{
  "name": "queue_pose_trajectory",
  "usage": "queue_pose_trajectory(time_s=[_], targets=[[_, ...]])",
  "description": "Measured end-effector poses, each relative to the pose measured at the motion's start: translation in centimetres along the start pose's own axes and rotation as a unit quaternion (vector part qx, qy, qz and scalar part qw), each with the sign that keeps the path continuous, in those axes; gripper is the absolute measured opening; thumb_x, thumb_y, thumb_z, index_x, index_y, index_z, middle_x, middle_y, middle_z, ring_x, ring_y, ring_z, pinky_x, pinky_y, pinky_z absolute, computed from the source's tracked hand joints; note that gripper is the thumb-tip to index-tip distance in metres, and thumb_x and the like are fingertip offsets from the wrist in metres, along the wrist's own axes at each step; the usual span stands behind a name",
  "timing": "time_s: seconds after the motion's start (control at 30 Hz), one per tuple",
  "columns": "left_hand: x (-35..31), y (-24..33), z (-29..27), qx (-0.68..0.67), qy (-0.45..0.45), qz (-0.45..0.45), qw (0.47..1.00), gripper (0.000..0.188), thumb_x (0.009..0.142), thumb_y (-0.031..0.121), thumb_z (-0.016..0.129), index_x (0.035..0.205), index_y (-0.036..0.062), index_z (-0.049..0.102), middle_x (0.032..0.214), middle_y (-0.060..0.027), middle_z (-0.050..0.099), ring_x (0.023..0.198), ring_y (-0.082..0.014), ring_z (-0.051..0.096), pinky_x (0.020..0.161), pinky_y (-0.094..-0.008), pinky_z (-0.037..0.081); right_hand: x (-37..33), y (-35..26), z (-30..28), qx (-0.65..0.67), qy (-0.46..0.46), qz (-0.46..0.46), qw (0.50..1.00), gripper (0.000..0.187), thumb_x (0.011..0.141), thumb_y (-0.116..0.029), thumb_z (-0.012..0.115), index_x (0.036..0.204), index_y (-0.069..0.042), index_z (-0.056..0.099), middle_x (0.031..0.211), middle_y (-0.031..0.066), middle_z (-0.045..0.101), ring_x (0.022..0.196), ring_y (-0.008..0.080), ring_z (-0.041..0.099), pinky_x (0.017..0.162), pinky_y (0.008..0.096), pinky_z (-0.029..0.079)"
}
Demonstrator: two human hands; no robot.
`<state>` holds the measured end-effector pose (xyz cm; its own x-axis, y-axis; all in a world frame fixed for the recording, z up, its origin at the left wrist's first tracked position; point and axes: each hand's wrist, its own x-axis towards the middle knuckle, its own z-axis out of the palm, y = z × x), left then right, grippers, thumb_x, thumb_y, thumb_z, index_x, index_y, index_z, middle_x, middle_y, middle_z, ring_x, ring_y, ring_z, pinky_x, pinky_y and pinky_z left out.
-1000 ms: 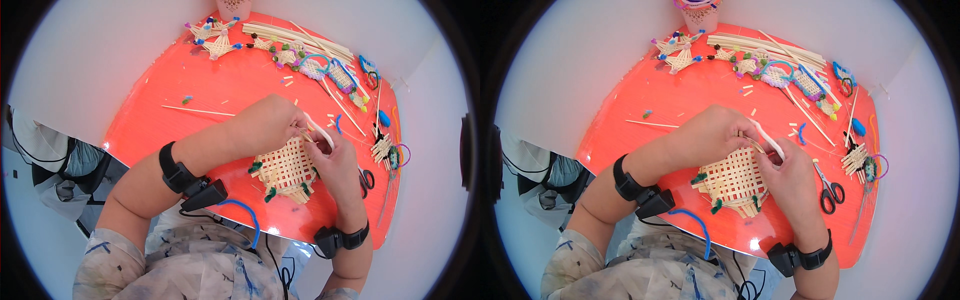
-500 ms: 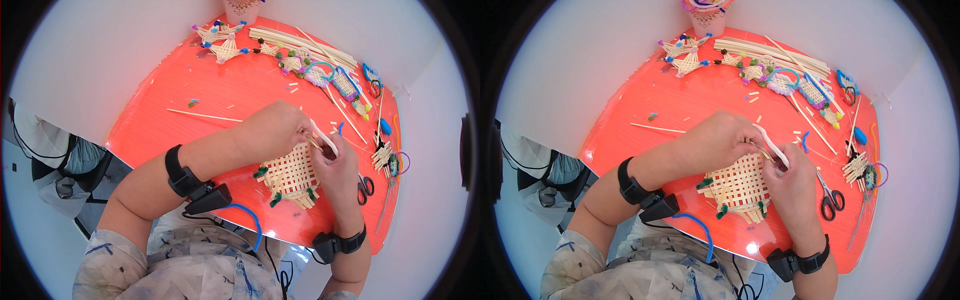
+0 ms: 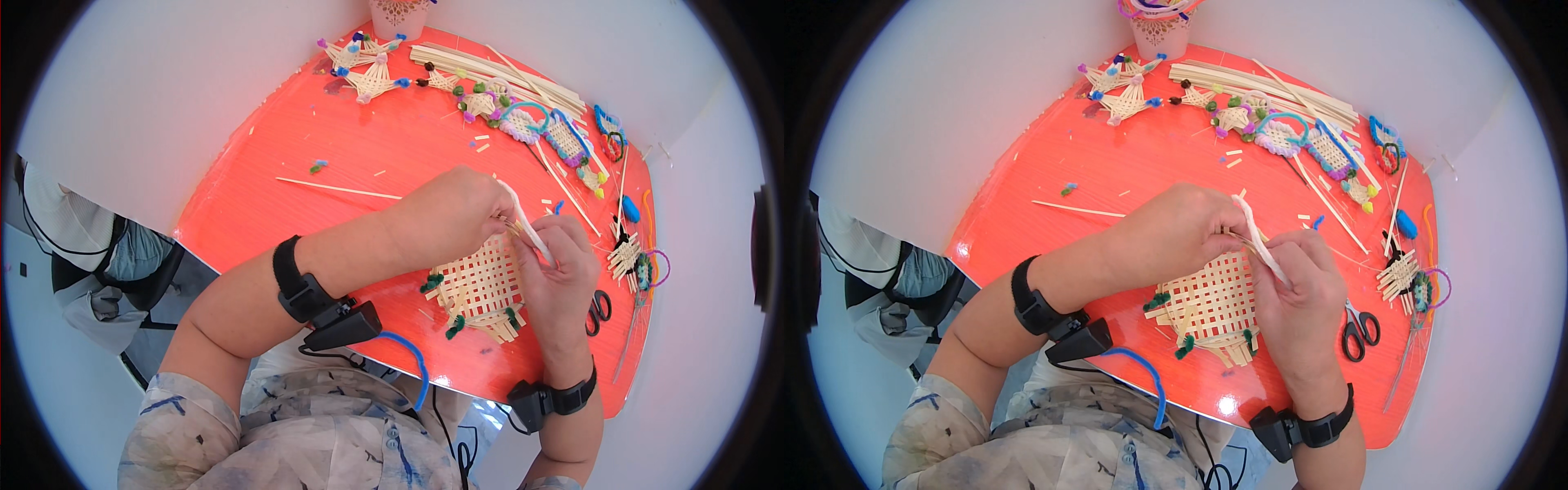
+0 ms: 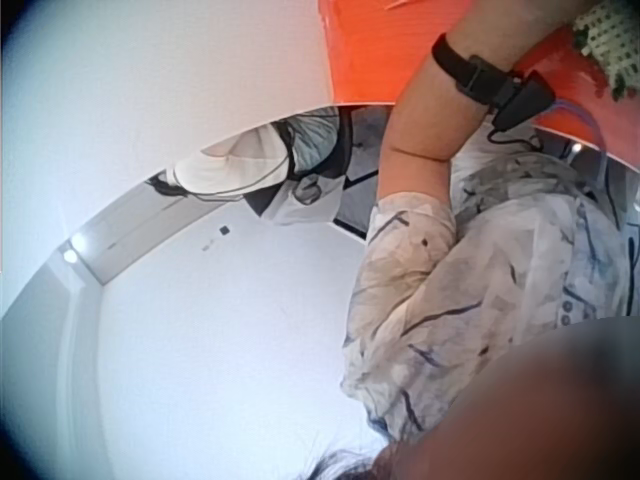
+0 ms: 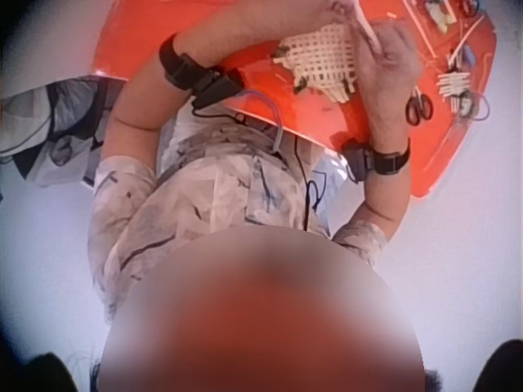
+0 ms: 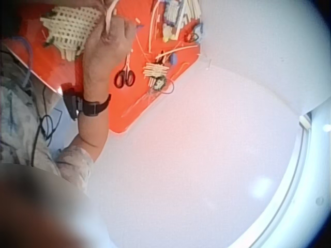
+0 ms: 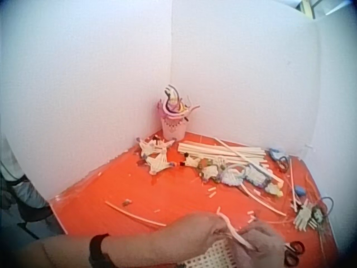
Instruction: The recorder is weaving a small basket-like handicraft using bamboo strips and plastic twine.
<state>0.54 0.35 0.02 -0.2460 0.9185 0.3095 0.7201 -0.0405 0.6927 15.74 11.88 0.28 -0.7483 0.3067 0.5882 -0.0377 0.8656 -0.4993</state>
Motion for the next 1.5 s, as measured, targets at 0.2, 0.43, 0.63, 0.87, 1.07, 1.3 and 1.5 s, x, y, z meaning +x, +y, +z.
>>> queue_pose_trajectory(time_s=[0.2,0.43,0.63,0.87,1.07,1.3,1.5], targets=[[0.04,-0.15,0.24,0.003,0.015,0.022,1.000,0.012,0.084,0.009,0.068,0.094,0.0015,0.069,0.085,-0.0152,0.066,0.078,-0.0323,0.065,0.072,-0.0397,0.053,0.05,0.11,0.13,0.026,0.006,0.005,1.000,0.011,0.077,0.005,0.072,0.081,0.001,0.062,0.080,0.0107,0.060,0.069,0.0235,0.060,0.061,0.0319,0.048],[-0.09,-0.02,0.31,0.020,0.022,0.047,0.998,0.010,0.083,0.007,0.068,0.091,0.0019,0.070,0.085,-0.0150,0.067,0.079,-0.0321,0.066,0.072,-0.0398,0.053,0.14,0.46,0.39,-0.007,0.016,-0.054,0.998,0.014,0.077,0.004,0.074,0.082,0.000,0.062,0.080,0.0105,0.061,0.069,0.0243,0.061,0.062,0.0322,0.049],[-0.12,-0.08,0.01,0.012,0.007,0.008,1.000,0.013,0.083,0.006,0.067,0.094,0.0023,0.072,0.085,-0.0161,0.066,0.077,-0.0321,0.065,0.071,-0.0399,0.052,0.49,0.46,0.33,0.021,0.019,-0.084,0.996,0.022,0.074,0.001,0.078,0.089,-0.001,0.063,0.086,0.0099,0.061,0.073,0.0238,0.060,0.065,0.0314,0.049],[-0.12,-0.58,-0.08,-0.017,0.024,-0.017,0.999,0.014,0.083,0.007,0.066,0.094,0.0014,0.072,0.081,-0.0168,0.066,0.076,-0.0319,0.065,0.070,-0.0392,0.052,-0.08,1.01,0.77,0.084,-0.029,0.064,0.994,0.024,0.074,0.001,0.078,0.094,0.001,0.064,0.089,0.0094,0.061,0.075,0.0199,0.060,0.066,0.0298,0.049],[0.01,-0.69,0.41,0.010,0.052,-0.025,0.998,0.011,0.084,0.007,0.065,0.089,-0.0014,0.070,0.080,-0.0169,0.066,0.075,-0.0324,0.065,0.069,-0.0391,0.052,-0.17,0.84,0.79,0.077,0.028,0.072,0.994,0.016,0.077,0.003,0.075,0.089,0.002,0.064,0.085,0.0094,0.061,0.072,0.0184,0.061,0.063,0.0292,0.049],[0.02,-0.48,0.28,0.043,0.041,-0.007,0.998,0.010,0.084,0.006,0.065,0.089,-0.0010,0.070,0.082,-0.0164,0.066,0.075,-0.0323,0.065,0.069,-0.0397,0.052,0.09,0.68,0.37,-0.002,0.014,-0.012,1.000,0.014,0.077,0.005,0.072,0.088,0.002,0.063,0.082,0.0107,0.060,0.071,0.0219,0.061,0.063,0.0303,0.049],[-0.13,-0.31,0.18,0.043,0.027,-0.005,0.999,0.011,0.083,0.006,0.066,0.090,0.0001,0.071,0.082,-0.0165,0.066,0.076,-0.0318,0.066,0.069,-0.0400,0.052,0.17,0.48,0.11,-0.001,-0.012,-0.018,1.000,0.015,0.077,0.004,0.072,0.087,0.001,0.061,0.081,0.0106,0.059,0.071,0.0230,0.060,0.062,0.0321,0.047]])
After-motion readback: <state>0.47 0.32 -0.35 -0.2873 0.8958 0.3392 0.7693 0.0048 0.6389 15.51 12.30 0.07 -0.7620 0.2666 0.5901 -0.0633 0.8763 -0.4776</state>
